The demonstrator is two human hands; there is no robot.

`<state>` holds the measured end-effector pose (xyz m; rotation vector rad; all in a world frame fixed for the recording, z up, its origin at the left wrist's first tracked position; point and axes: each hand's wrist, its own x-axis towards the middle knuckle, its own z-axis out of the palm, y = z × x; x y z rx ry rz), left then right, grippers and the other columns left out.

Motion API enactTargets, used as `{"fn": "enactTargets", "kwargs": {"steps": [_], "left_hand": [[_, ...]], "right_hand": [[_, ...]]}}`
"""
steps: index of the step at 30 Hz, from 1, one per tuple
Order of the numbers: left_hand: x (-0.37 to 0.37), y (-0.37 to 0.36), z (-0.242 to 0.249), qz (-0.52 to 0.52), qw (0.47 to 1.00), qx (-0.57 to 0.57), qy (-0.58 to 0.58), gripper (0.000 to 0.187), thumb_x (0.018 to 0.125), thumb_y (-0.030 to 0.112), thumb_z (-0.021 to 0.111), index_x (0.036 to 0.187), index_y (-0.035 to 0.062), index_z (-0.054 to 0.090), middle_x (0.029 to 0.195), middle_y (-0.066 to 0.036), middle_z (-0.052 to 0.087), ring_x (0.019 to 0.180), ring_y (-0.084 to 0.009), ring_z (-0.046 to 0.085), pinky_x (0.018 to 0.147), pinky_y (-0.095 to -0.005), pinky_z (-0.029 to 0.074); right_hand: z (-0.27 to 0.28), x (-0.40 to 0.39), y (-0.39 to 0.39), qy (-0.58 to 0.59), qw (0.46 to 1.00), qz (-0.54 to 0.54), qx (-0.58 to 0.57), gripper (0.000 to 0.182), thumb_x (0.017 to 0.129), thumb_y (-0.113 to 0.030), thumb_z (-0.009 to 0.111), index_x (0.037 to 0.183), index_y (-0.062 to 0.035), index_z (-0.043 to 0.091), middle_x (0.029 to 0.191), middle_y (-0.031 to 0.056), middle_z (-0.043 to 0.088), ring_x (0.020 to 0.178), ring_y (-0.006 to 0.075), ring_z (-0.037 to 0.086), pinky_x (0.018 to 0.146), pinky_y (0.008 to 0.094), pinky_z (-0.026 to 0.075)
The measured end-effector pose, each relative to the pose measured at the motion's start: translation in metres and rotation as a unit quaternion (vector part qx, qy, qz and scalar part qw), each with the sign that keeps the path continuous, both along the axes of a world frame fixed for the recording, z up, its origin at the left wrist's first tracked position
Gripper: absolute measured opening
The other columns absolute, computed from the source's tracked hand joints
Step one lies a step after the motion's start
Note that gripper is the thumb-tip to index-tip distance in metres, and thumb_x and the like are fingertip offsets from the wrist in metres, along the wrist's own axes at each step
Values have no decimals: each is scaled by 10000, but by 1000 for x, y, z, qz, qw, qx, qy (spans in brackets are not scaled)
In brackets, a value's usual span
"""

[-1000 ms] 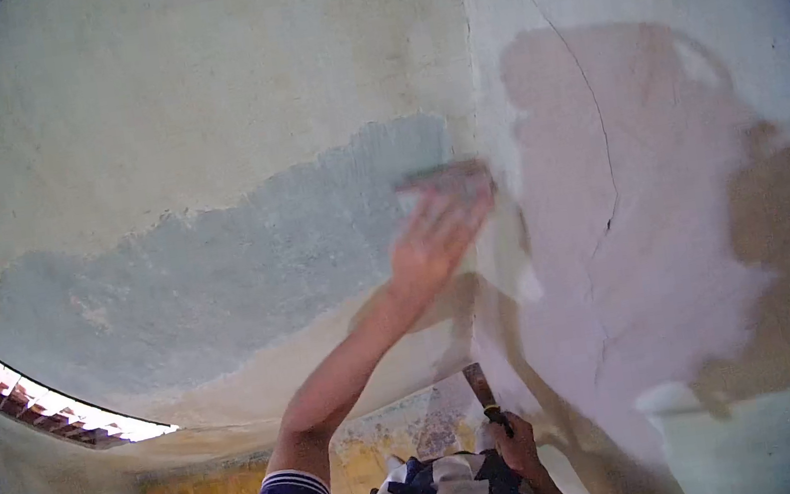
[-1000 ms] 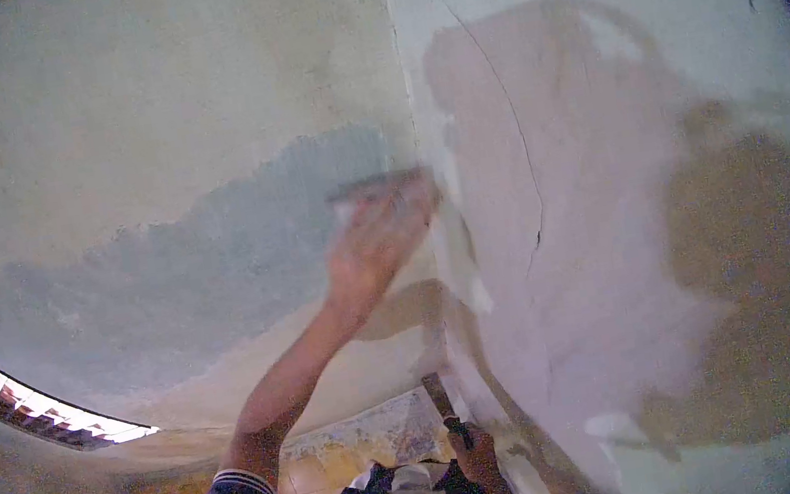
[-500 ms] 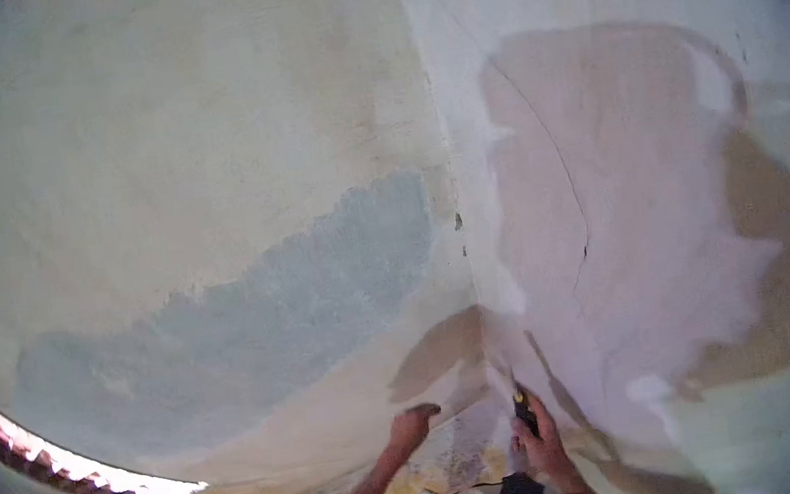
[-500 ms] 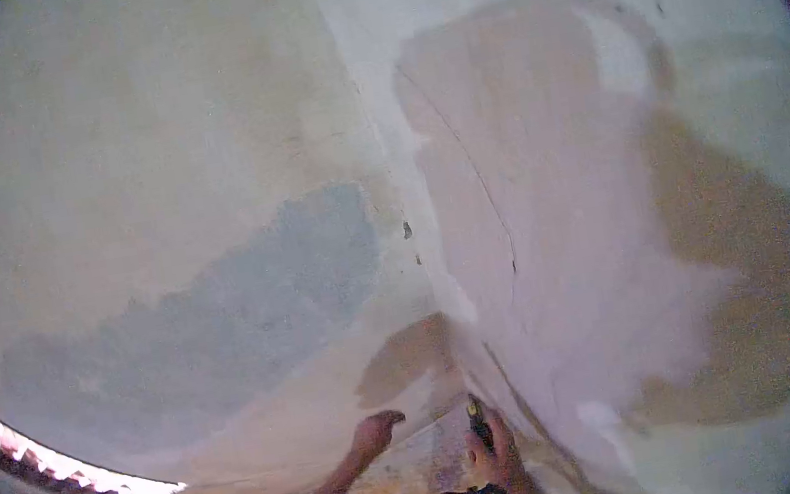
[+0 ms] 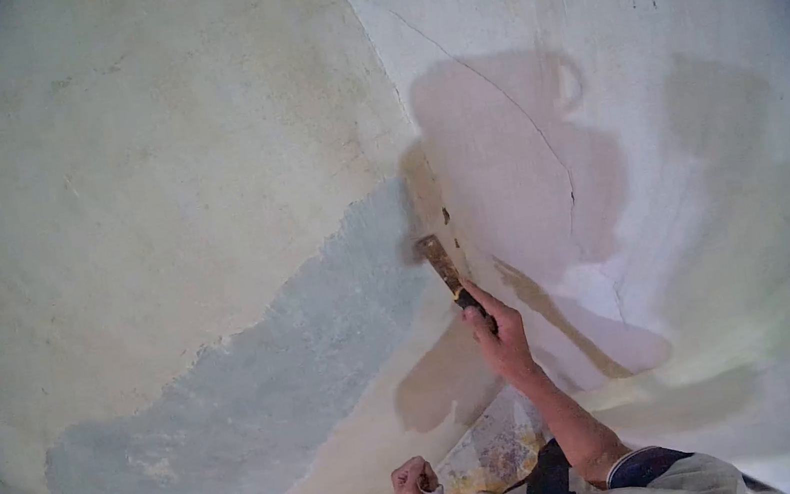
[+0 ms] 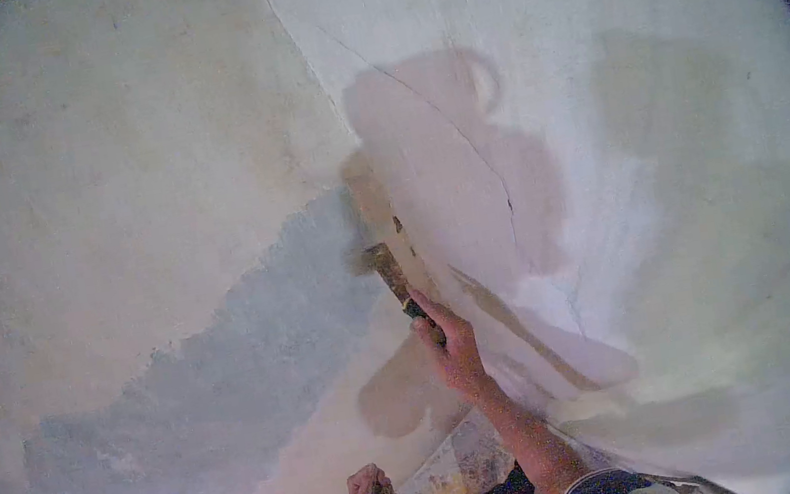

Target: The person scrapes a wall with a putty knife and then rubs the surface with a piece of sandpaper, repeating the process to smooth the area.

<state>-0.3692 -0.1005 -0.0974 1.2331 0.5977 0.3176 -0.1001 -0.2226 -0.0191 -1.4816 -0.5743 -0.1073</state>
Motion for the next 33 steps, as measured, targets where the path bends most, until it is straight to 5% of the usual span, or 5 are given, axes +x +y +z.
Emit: {"fn": "enactTargets", "kwargs": {"steps": [12,17,21,27,33], "left_hand": [[58,-8,58,-62,998,12,31,302,996,282,518,866,24,604,696,-49,605,507,-83,491,457,-226,375],[136,-10,98,-31,983,168,-64,103,921,97,632,991,24,612,945,-55,642,597,-49,512,516,-212,423],[209,-2,131,18,969,245,-38,245,932,195,634,1109,25,624,995,-25,653,649,-52,529,542,-219,441],[262,-1,153,33,931,361,-45,234,927,215,624,974,-13,655,717,-57,652,608,-78,538,529,-290,443],[274,-21,183,97,857,507,-11,190,912,158,609,830,-11,629,630,-160,576,507,-255,556,517,-341,438]], "right_hand": [[29,18,6,-51,998,-27,-6,368,923,-60,558,1290,-75,578,755,59,555,661,102,461,619,234,398],[25,34,2,-79,993,17,-89,438,914,-108,579,1346,-68,521,876,129,648,708,150,594,658,272,474],[22,38,-2,16,998,53,-9,473,918,-165,598,1348,-10,479,921,117,659,762,130,607,685,267,483],[8,56,-2,196,956,207,67,485,902,-247,642,1286,5,487,888,92,636,703,123,583,571,260,474],[38,50,-13,344,894,283,59,453,949,-289,567,1321,-55,454,731,33,559,468,80,467,369,236,354]]}}
